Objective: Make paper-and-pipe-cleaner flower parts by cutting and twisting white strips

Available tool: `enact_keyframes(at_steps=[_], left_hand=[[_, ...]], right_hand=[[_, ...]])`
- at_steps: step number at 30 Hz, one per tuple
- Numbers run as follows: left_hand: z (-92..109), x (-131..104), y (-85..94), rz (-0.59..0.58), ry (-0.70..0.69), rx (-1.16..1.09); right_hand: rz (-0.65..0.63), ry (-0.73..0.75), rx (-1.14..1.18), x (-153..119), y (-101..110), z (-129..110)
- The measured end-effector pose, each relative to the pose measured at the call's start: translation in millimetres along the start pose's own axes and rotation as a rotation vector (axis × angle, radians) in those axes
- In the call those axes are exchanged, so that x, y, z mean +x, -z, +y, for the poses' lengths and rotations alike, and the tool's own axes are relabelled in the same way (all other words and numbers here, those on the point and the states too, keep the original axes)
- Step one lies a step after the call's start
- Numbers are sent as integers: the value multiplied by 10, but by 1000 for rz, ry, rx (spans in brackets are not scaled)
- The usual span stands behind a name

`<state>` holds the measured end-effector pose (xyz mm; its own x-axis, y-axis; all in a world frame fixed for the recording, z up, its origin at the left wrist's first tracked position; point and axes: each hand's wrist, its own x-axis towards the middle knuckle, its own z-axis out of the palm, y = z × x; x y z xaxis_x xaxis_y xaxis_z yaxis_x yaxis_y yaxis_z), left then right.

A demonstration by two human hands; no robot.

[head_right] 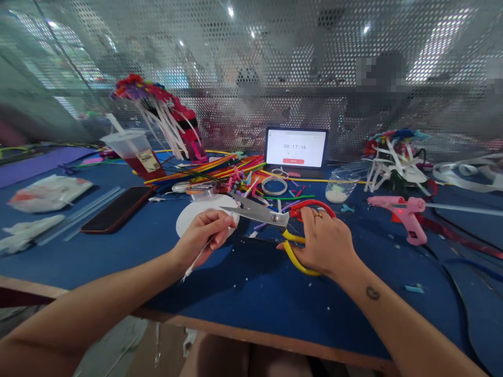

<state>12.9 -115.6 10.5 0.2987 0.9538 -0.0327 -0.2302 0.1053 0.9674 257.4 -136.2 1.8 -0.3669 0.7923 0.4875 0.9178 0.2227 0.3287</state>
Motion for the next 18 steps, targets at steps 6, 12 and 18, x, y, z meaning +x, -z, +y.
enact_keyframes(at_steps=[6, 12, 18], left_hand=[[17, -28, -30, 50, 0, 54], [14, -28, -29, 59, -5, 78], [4, -20, -20, 74, -8, 89]], right_hand=[[91, 35, -88, 0, 16, 4], [107, 72, -118, -12, 33, 13], [147, 94, -143, -6, 57, 7]])
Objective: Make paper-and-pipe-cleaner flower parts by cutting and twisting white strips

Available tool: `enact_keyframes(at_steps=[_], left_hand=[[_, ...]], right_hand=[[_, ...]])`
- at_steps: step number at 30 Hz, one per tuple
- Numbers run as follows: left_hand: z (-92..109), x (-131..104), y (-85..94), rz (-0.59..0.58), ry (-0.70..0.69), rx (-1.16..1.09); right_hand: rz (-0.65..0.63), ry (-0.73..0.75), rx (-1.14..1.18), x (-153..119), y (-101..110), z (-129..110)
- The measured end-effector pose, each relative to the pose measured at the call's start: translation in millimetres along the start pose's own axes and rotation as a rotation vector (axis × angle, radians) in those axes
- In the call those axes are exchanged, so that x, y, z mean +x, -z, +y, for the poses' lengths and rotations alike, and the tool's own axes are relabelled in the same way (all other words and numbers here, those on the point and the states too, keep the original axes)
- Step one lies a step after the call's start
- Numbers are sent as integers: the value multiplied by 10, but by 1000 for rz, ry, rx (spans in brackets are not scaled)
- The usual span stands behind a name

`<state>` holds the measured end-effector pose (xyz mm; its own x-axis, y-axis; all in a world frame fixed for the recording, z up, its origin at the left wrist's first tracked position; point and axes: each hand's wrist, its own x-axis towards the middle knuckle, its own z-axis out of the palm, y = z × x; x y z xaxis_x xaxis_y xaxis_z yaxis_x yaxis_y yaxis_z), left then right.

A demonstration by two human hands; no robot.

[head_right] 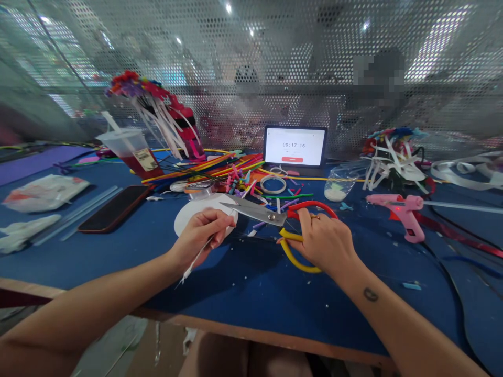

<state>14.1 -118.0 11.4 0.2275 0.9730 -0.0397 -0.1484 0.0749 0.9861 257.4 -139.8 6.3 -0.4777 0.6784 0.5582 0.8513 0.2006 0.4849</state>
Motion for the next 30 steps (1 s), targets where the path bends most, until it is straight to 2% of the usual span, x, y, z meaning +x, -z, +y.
enact_keyframes(at_steps=[8, 13, 16, 22, 25, 30], left_hand=[[-8, 10, 4, 18, 11, 8], [-16, 19, 13, 5, 22, -7], [-10, 12, 12, -6, 17, -13], [5, 1, -2, -10, 13, -45], [8, 1, -4, -16, 2, -49], [14, -7, -10, -18, -6, -22]], right_hand=[[62, 33, -35, 7, 12, 6], [34, 40, -17, -8, -3, 12], [-11, -14, 45, -28, -33, 25], [-180, -259, 162, -18, -52, 114], [-199, -279, 175, 4, -44, 144], [-164, -224, 171, 12, -52, 99]])
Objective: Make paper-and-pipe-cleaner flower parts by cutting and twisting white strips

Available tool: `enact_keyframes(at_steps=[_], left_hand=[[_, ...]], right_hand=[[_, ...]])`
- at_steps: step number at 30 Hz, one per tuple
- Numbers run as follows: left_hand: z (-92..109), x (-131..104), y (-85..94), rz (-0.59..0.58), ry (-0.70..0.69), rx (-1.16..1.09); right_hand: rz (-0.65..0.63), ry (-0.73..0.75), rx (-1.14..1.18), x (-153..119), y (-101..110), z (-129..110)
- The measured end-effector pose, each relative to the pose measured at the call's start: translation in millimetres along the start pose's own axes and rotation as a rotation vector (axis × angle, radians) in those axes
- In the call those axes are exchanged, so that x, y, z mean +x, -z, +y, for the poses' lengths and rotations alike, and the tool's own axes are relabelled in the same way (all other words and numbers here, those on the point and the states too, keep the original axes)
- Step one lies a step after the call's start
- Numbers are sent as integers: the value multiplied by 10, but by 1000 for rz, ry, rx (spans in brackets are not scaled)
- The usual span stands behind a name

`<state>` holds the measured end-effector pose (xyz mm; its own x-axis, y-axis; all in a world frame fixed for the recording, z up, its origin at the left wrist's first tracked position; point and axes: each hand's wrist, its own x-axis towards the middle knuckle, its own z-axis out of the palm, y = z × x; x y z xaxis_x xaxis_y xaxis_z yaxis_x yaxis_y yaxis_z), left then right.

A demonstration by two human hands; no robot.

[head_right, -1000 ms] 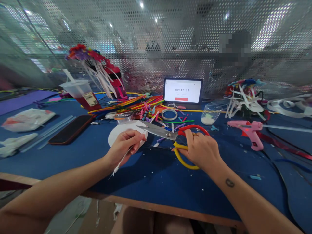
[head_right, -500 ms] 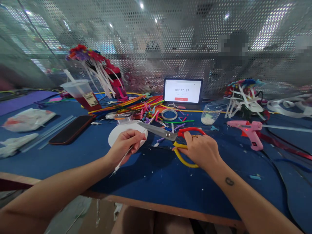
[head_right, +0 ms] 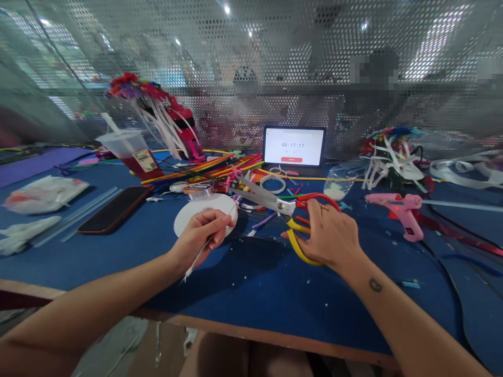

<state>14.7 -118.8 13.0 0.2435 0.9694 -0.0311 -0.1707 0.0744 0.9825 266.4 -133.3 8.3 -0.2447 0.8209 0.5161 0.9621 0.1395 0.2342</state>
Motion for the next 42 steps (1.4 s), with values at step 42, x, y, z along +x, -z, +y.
enact_keyframes(at_steps=[42], left_hand=[[-28, 62, 67, 183, -208, 432]], right_hand=[[-8, 64, -156, -28, 67, 4]])
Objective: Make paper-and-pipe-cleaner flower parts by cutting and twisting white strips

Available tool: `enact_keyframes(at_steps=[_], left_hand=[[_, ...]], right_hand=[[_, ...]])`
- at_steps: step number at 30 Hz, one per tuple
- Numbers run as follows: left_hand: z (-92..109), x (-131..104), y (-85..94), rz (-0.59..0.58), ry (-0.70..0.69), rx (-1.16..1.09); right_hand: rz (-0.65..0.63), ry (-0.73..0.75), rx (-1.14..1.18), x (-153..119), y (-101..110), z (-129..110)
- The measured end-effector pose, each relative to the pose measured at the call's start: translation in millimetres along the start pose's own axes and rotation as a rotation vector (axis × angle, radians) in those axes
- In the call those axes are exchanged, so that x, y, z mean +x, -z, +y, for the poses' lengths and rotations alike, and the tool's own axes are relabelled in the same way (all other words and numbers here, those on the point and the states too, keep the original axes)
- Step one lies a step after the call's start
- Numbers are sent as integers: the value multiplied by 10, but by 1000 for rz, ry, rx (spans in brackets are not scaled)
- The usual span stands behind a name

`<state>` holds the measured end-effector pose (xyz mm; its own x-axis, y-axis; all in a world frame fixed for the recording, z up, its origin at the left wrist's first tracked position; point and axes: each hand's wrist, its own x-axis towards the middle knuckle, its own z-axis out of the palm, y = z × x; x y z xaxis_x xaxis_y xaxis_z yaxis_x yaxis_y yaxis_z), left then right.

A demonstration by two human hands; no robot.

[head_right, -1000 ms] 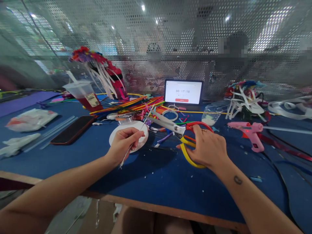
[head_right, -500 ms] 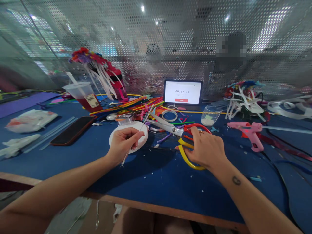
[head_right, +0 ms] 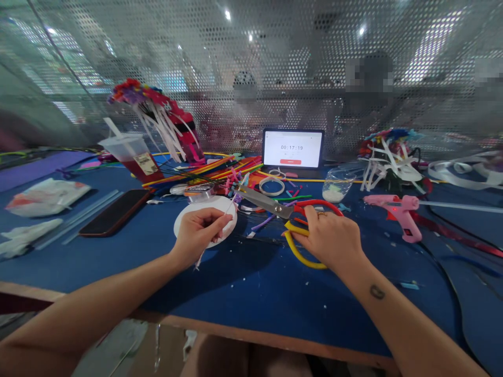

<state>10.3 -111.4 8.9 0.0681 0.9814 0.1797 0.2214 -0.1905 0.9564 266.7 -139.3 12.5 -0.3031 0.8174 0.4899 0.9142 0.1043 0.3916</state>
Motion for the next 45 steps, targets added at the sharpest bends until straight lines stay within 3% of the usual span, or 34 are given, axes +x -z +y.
enact_keyframes(at_steps=[5, 10, 21, 29, 45], left_hand=[[21, -10, -6, -12, 24, -24], [3, -8, -6, -36, 57, -87], [-10, 9, -5, -53, 79, -179], [-2, 5, -11, -66, 82, -265], [16, -59, -19, -315, 175, -516]], right_hand=[[71, 31, -60, -8, -24, 14], [44, 24, -61, 3, -13, 18], [-6, -221, 109, 31, -18, 37], [18, -191, 134, 51, -50, 74], [95, -190, 64, 55, -107, 74]])
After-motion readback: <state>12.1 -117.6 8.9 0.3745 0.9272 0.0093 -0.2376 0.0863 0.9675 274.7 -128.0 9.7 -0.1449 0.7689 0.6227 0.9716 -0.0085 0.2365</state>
